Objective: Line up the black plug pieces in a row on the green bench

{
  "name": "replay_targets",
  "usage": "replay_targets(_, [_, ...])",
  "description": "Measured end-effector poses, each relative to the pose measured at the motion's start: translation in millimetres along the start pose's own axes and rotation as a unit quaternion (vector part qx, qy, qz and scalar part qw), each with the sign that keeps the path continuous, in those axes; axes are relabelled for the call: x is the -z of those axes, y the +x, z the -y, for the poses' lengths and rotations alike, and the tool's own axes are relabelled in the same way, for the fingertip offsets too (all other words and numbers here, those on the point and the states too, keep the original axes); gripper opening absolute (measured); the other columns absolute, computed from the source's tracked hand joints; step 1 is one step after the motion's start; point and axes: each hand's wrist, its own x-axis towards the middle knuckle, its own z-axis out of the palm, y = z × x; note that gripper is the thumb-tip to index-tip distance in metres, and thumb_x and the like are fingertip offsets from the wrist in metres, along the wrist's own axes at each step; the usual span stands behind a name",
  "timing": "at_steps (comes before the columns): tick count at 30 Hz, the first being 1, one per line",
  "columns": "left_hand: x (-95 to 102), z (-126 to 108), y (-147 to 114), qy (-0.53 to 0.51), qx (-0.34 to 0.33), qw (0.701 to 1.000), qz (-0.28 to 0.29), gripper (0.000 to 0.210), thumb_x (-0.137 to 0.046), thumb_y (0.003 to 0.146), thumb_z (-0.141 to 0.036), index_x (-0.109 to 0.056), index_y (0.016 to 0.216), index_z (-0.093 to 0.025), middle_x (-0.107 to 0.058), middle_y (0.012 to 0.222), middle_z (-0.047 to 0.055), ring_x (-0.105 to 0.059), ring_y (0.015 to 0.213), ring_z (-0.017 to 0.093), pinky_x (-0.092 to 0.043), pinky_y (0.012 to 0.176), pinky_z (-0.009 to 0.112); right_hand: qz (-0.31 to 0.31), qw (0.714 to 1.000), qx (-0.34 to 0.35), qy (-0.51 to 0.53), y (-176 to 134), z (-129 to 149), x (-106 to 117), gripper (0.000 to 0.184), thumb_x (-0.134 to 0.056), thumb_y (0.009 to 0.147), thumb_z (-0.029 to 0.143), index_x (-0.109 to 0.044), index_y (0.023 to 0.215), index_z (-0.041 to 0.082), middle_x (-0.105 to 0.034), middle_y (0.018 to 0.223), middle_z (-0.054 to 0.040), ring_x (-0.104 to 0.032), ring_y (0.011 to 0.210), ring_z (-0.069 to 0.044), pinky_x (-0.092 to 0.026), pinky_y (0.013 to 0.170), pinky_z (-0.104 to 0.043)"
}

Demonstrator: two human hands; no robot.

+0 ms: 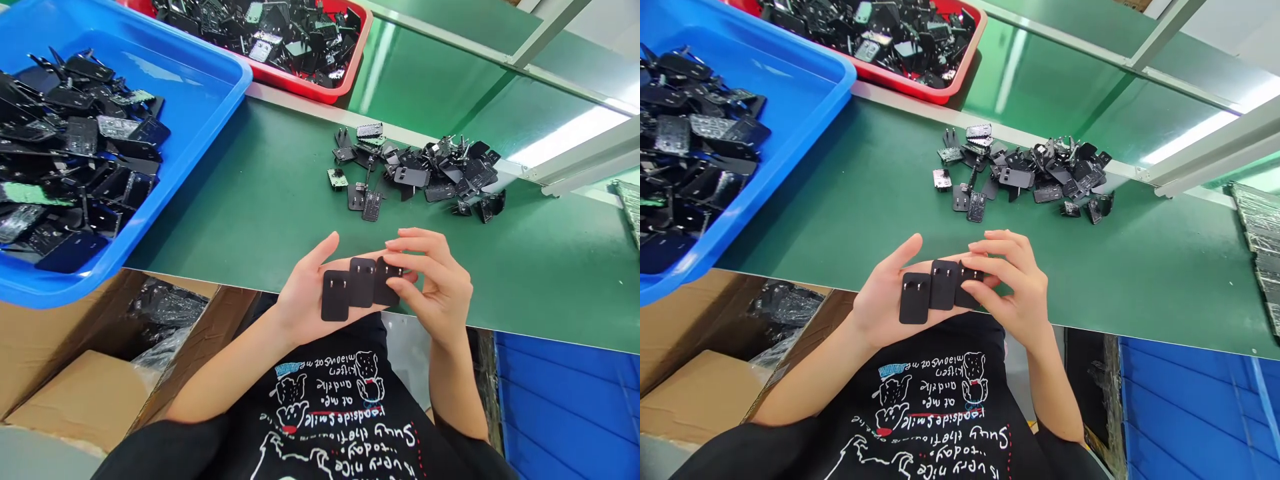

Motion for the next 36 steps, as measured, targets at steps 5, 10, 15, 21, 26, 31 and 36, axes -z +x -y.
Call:
replay_targets(5, [1.3,-1.6,0.3,0.017,0.005,1.0,-0.009,0.068,-0.016,0.097,-0.055,-0.052,0.13,-0.008,-0.066,0.112,0.017,-0.062,0.106,0.026,-0.041,0.096,0.039,0.131,0.989,0.027,-0.06,0.1,9.9,3.8,0.063,-0.067,0.085,0.049,-0.043,0.138,0.025,-0.056,0.13,-0.0092,-0.042,0.13,-0.032,-0.029,0.11,-0.061])
replay_targets(10, [2.9,-1.4,0.2,0.016,0.015,0.999,-0.039,0.067,-0.02,0.097,-0.055,-0.057,0.122,-0.006,-0.068,0.106,0.017,-0.063,0.099,0.026,-0.044,0.088,0.035,0.173,0.977,0.038,-0.121,0.9,15.1,3.4,0.059,-0.065,0.088,0.041,-0.039,0.139,0.026,-0.059,0.127,-0.0067,-0.041,0.131,-0.029,-0.019,0.114,-0.061])
replay_targets(15, [1.1,-0.3,1.0,-0.017,0.005,1.0,-0.008,0.07,-0.014,0.097,-0.054,-0.054,0.128,-0.006,-0.065,0.115,0.019,-0.059,0.111,0.029,-0.041,0.095,0.039,0.124,0.987,0.048,-0.093,7.8,14.0,3.6,0.055,-0.066,0.087,0.044,-0.044,0.135,0.029,-0.062,0.121,-0.0057,-0.048,0.126,-0.03,-0.027,0.111,-0.061])
replay_targets(21, [1.9,-3.9,-7.7,-0.043,-0.015,0.999,0.012,0.074,-0.019,0.097,-0.056,-0.041,0.14,-0.001,-0.047,0.141,0.021,-0.045,0.131,0.031,-0.032,0.107,0.04,-0.104,0.993,0.004,-0.05,13.8,0.5,22.3,0.057,-0.076,0.079,0.037,-0.055,0.131,0.032,-0.06,0.121,-0.0053,-0.055,0.117,-0.032,-0.041,0.104,-0.056])
replay_targets(26, [3.9,-10.9,-19.0,-0.039,-0.037,0.997,0.05,0.074,-0.02,0.096,-0.057,-0.04,0.14,-0.001,-0.039,0.147,0.02,-0.038,0.136,0.033,-0.029,0.111,0.042,-0.2,0.979,-0.04,-0.019,4.7,-21.4,52.0,0.054,-0.077,0.077,0.026,-0.06,0.127,0.029,-0.06,0.118,-0.0048,-0.053,0.121,-0.034,-0.039,0.107,-0.051])
replay_targets(31, [5.0,-31.3,-24.7,-0.013,-0.075,0.996,0.054,0.075,-0.02,0.097,-0.057,-0.037,0.142,0.0,-0.039,0.147,0.02,-0.037,0.136,0.033,-0.032,0.109,0.045,-0.226,0.97,-0.088,-0.028,-13.9,-39.2,65.5,0.055,-0.082,0.071,0.028,-0.063,0.123,0.033,-0.063,0.113,-0.0037,-0.057,0.117,-0.029,-0.042,0.105,-0.046])
replay_targets(36, [8.7,-72.2,-22.5,0.037,-0.112,0.991,0.058,0.077,-0.016,0.096,-0.058,-0.034,0.143,0.0,-0.038,0.146,0.022,-0.036,0.137,0.034,-0.036,0.106,0.049,-0.167,0.979,-0.113,-0.028,-13.4,-34.7,44.0,0.064,-0.08,0.073,0.031,-0.054,0.132,0.029,-0.059,0.121,-0.007,-0.055,0.119,-0.03,-0.034,0.109,-0.058])
